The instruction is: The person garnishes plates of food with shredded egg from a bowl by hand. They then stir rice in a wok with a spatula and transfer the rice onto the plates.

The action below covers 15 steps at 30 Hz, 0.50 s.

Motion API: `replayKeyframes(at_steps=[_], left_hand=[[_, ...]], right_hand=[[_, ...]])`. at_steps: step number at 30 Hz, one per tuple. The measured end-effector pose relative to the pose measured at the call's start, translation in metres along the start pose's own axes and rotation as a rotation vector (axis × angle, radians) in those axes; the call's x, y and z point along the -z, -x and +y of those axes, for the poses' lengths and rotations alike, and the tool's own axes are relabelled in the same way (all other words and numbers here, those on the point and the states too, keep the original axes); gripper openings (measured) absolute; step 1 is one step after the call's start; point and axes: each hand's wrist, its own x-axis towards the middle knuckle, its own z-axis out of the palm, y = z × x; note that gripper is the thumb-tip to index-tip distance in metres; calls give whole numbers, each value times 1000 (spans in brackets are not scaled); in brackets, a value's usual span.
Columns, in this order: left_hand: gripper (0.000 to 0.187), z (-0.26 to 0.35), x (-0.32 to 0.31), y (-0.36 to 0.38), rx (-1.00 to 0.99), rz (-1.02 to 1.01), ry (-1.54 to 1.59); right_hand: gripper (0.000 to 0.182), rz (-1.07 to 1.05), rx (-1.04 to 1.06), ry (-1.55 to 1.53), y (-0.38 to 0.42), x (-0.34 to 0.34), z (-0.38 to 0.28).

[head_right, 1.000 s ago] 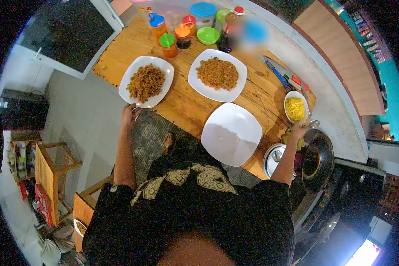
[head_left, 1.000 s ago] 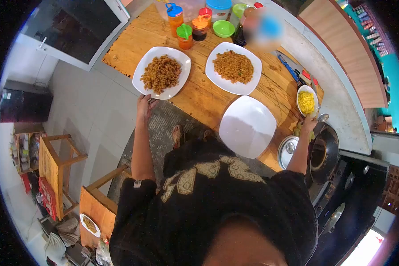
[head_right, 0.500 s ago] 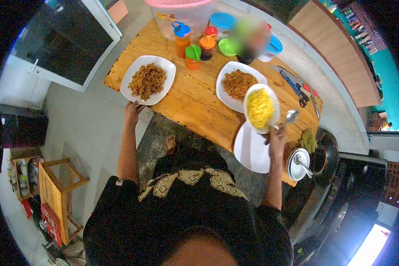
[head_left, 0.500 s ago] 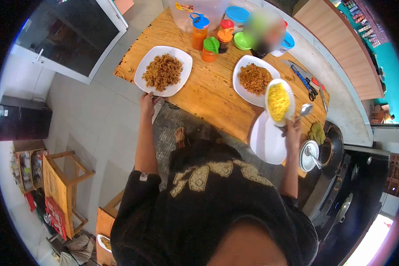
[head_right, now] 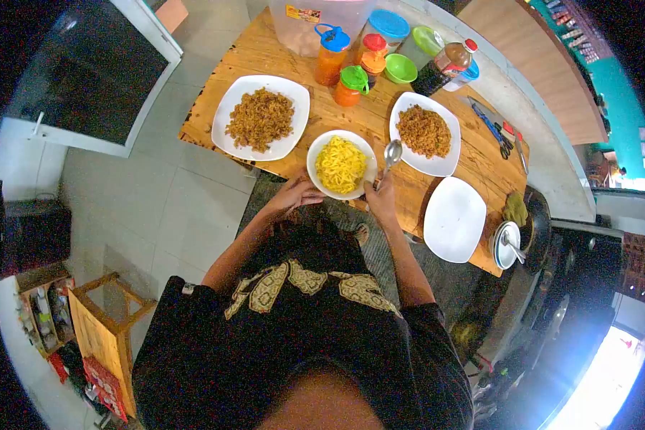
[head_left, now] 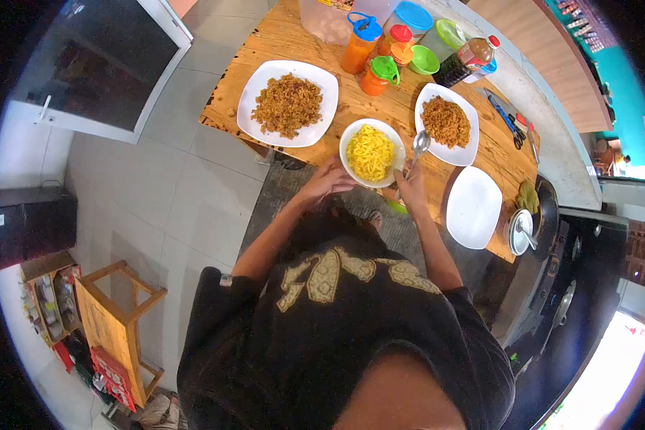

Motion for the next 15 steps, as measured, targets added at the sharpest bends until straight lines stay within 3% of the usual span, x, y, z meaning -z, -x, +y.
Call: replayKeyframes(at_steps=[3, 7, 10, 13, 15], left_hand=[[60, 2, 4, -8, -48, -25, 34], [62, 27, -14, 8, 56, -90, -6], [61, 13, -6, -5, 64, -143, 170], [57, 11, -12, -1, 5, -151, 117], [57, 10, -18, 2, -40, -153, 162]], right_hand=[[32, -62, -25, -112, -14, -4, 26], [32, -80, 40, 156, -25, 1, 34], [28, -51, 90, 252, -24, 4, 24], [22, -11, -201, 441, -28, 21, -3], [21, 16, 107, 704, -32, 42, -3]])
